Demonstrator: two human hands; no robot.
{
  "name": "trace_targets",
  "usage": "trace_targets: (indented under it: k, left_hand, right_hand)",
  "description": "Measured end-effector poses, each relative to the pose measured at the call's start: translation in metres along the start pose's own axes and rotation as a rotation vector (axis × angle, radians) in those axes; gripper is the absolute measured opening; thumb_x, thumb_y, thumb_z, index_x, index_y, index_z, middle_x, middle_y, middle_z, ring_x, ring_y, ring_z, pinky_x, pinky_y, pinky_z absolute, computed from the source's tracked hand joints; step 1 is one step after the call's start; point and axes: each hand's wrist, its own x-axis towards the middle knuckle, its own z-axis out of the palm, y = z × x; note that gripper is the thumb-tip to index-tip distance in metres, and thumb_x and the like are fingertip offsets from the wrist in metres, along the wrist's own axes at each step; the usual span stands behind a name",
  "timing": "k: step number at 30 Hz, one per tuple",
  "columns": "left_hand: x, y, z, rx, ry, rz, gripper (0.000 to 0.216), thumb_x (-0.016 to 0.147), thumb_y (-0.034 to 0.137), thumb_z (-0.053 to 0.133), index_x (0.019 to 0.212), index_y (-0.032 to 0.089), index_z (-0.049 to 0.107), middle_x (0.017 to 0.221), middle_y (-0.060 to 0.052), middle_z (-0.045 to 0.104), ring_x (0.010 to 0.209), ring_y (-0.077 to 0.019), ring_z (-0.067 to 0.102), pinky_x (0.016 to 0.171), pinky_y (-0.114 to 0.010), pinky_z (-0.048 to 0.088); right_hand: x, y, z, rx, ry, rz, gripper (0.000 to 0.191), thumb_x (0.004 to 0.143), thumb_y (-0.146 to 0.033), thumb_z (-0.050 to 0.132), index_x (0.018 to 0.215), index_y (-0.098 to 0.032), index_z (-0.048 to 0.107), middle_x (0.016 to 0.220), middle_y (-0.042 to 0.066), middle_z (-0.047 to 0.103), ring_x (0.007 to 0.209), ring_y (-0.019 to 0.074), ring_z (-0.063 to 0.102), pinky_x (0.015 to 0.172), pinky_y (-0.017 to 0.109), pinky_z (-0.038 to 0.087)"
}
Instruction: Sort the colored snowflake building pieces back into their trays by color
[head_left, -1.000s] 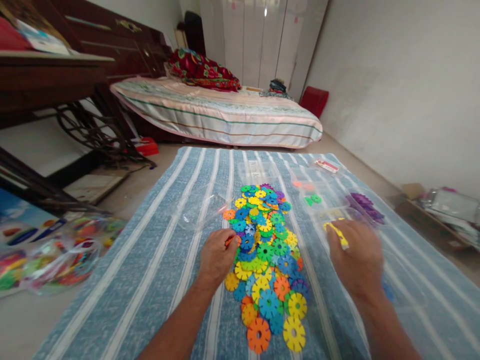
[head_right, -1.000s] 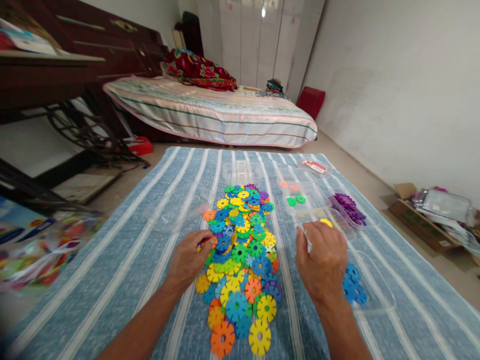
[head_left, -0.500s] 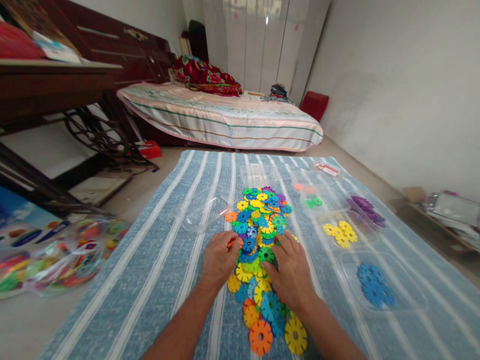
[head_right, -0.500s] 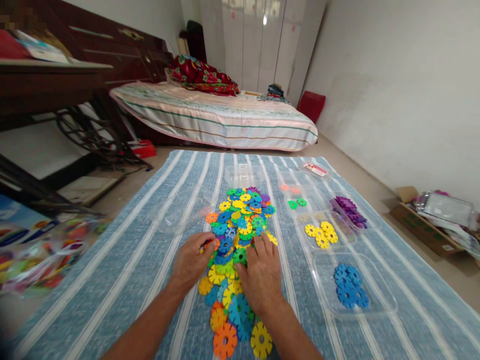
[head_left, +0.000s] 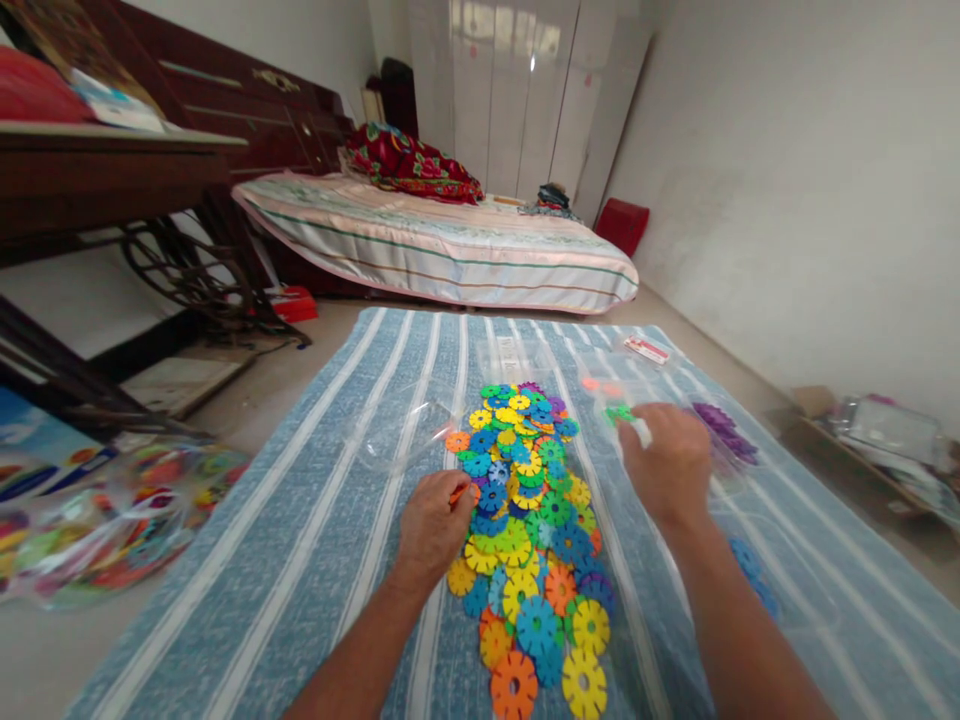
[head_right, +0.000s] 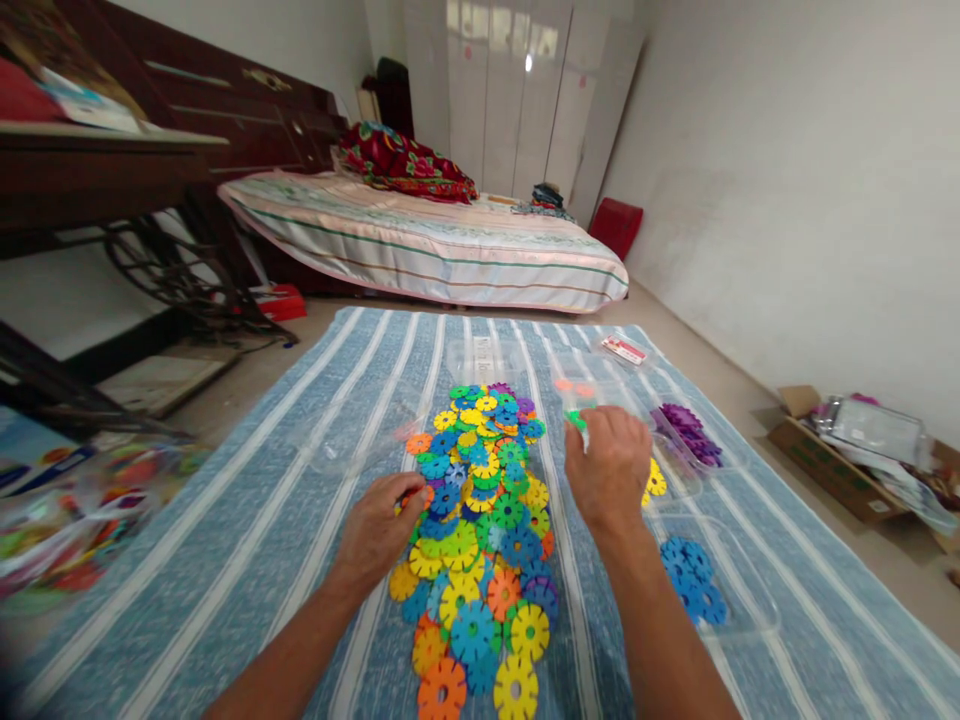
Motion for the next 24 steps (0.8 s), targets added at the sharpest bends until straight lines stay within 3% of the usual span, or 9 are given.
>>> trace_targets:
  k: [3,7,10,14,17,20,24]
  left_hand:
    - [0.0,0.0,0.0,-0.001,-0.007,-0.001,0.021,0.08,0.031,0.044,0.074,0.022,0.061,0.082,-0.002,0.067,0.084,-0.0196,0.058,0.078,-0.032,0.045]
    - [-0.001,0.0,0.001,-0.007,-0.006,0.002,0.02,0.081,0.03,0.044,0.075,0.022,0.061,0.082,-0.002,0.067,0.085,-0.0196,0.058,0.08,-0.032,0.044]
    - [-0.001,0.001,0.002,-0.01,-0.006,0.007,0.02,0.081,0.029,0.044,0.074,0.021,0.061,0.081,-0.003,0.067,0.083,-0.0195,0.058,0.078,-0.032,0.044]
    - [-0.002,0.002,0.001,-0.01,-0.01,0.009,0.02,0.081,0.028,0.043,0.074,0.021,0.06,0.081,-0.003,0.066,0.082,-0.0194,0.058,0.078,-0.032,0.044]
    - [-0.002,0.003,0.0,-0.009,-0.012,0.01,0.021,0.081,0.029,0.043,0.073,0.021,0.061,0.08,-0.003,0.066,0.082,-0.0191,0.058,0.077,-0.032,0.044]
    - [-0.001,0.002,-0.001,-0.014,-0.004,0.004,0.021,0.081,0.031,0.044,0.074,0.022,0.061,0.081,-0.002,0.067,0.082,-0.0188,0.058,0.077,-0.031,0.045]
    - [0.0,0.002,-0.002,-0.014,-0.008,0.002,0.02,0.08,0.03,0.044,0.074,0.022,0.062,0.082,-0.002,0.067,0.083,-0.0189,0.058,0.076,-0.031,0.045]
  right_hand:
    - [-0.003,0.0,-0.001,0.063,0.014,-0.038,0.018,0.086,-0.029,0.05,0.082,-0.017,0.062,0.081,0.008,0.065,0.083,0.023,0.058,0.079,0.038,0.044]
    - [-0.043,-0.025,0.003,0.341,-0.254,-0.108,0.015,0.086,-0.025,0.05,0.08,-0.02,0.063,0.085,0.005,0.065,0.084,0.0183,0.059,0.079,0.033,0.047]
    - [-0.07,-0.039,0.008,0.381,-0.407,-0.12,0.014,0.084,-0.021,0.051,0.081,-0.02,0.064,0.091,0.006,0.064,0.094,0.0194,0.057,0.087,0.035,0.046]
    - [-0.082,-0.043,0.015,0.2,-0.445,-0.117,0.018,0.081,-0.021,0.057,0.095,-0.015,0.065,0.108,0.013,0.061,0.115,0.0288,0.047,0.096,0.045,0.041]
    - [-0.082,-0.043,0.017,0.084,-0.495,-0.101,0.023,0.077,-0.021,0.062,0.099,-0.013,0.065,0.113,0.014,0.059,0.118,0.0328,0.044,0.095,0.049,0.04]
    - [-0.083,-0.046,0.017,0.099,-0.468,-0.129,0.012,0.082,-0.018,0.057,0.09,-0.016,0.065,0.106,0.012,0.062,0.116,0.0296,0.046,0.095,0.046,0.04]
    - [-0.078,-0.047,0.015,0.173,-0.374,-0.24,0.02,0.088,-0.015,0.046,0.08,-0.018,0.064,0.097,0.009,0.062,0.108,0.0247,0.05,0.093,0.043,0.04]
